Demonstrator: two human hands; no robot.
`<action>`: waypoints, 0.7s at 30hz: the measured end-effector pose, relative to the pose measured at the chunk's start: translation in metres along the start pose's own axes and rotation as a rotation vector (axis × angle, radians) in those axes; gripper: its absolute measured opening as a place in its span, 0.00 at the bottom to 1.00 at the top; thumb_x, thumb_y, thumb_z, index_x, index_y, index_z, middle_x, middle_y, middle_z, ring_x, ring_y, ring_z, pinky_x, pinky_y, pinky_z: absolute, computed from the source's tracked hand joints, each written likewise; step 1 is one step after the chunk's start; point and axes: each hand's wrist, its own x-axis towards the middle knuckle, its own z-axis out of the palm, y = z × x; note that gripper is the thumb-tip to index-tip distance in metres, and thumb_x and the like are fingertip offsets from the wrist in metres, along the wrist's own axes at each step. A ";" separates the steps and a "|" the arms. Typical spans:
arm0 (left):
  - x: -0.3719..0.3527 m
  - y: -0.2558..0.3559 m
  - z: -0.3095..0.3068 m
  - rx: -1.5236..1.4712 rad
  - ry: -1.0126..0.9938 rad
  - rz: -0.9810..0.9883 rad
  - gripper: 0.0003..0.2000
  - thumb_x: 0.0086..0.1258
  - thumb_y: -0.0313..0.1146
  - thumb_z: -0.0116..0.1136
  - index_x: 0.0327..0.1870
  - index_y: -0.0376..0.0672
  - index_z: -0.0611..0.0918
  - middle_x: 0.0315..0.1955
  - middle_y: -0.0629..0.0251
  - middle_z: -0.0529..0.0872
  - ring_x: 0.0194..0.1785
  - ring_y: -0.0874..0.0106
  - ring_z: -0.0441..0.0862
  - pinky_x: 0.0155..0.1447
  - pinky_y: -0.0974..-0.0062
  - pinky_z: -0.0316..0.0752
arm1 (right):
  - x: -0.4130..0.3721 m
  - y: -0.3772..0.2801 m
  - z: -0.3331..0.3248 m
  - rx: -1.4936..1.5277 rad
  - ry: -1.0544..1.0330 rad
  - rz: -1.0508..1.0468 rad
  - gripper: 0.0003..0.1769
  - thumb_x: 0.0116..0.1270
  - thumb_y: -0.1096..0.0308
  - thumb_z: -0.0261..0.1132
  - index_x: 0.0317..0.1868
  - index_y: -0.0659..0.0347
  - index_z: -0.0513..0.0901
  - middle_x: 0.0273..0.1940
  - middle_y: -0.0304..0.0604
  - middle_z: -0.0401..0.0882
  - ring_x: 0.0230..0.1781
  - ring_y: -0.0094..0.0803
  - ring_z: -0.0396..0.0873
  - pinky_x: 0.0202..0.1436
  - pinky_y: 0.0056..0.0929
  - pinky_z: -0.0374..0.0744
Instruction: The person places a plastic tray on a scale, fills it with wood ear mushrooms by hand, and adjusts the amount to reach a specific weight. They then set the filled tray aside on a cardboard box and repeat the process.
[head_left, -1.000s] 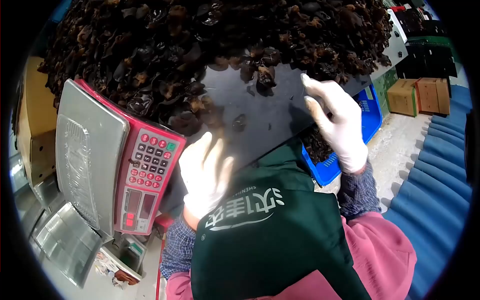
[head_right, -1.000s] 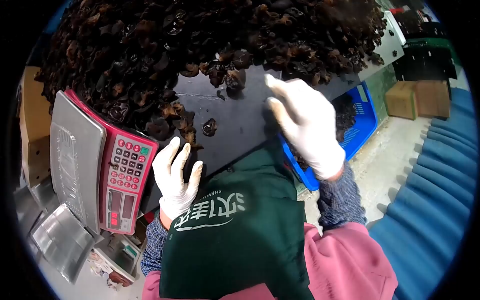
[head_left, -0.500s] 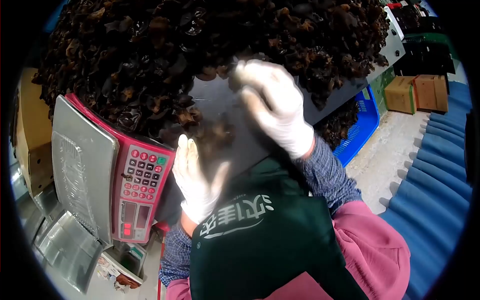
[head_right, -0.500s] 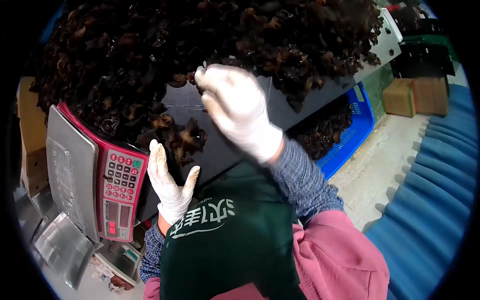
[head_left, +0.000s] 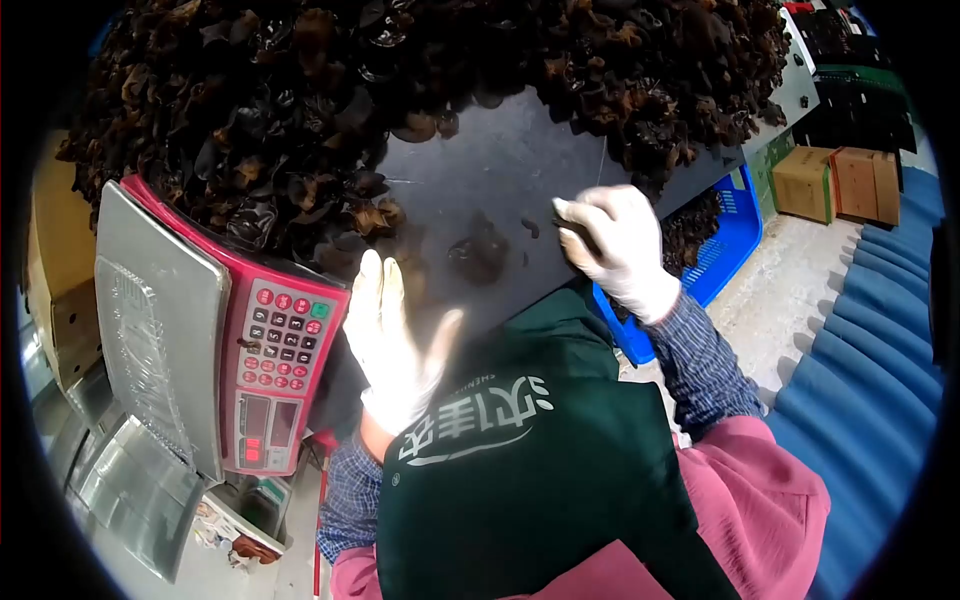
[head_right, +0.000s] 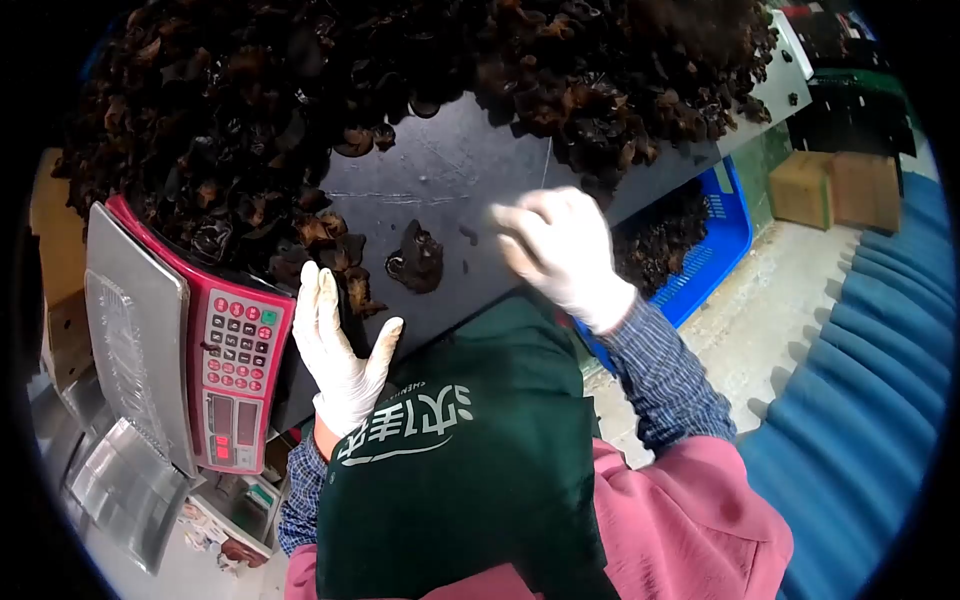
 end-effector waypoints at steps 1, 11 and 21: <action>0.000 -0.001 0.001 0.003 0.004 0.008 0.45 0.64 0.38 0.80 0.80 0.34 0.67 0.78 0.42 0.68 0.78 0.49 0.68 0.80 0.56 0.65 | -0.018 0.003 -0.015 0.015 -0.036 0.037 0.18 0.60 0.68 0.76 0.52 0.53 0.87 0.45 0.38 0.83 0.45 0.40 0.80 0.48 0.39 0.78; -0.002 -0.001 0.006 0.040 0.030 0.051 0.44 0.64 0.40 0.80 0.79 0.33 0.68 0.77 0.45 0.69 0.77 0.50 0.69 0.80 0.57 0.66 | -0.051 -0.013 -0.072 -0.009 -0.119 0.393 0.25 0.67 0.61 0.75 0.64 0.54 0.84 0.59 0.42 0.84 0.60 0.39 0.81 0.69 0.43 0.73; -0.002 -0.002 0.006 0.059 0.047 0.042 0.44 0.63 0.38 0.80 0.78 0.33 0.69 0.76 0.45 0.70 0.78 0.49 0.69 0.80 0.56 0.65 | -0.017 -0.049 0.004 -0.108 -0.317 -0.051 0.35 0.73 0.63 0.64 0.78 0.63 0.70 0.75 0.54 0.72 0.78 0.47 0.69 0.84 0.49 0.61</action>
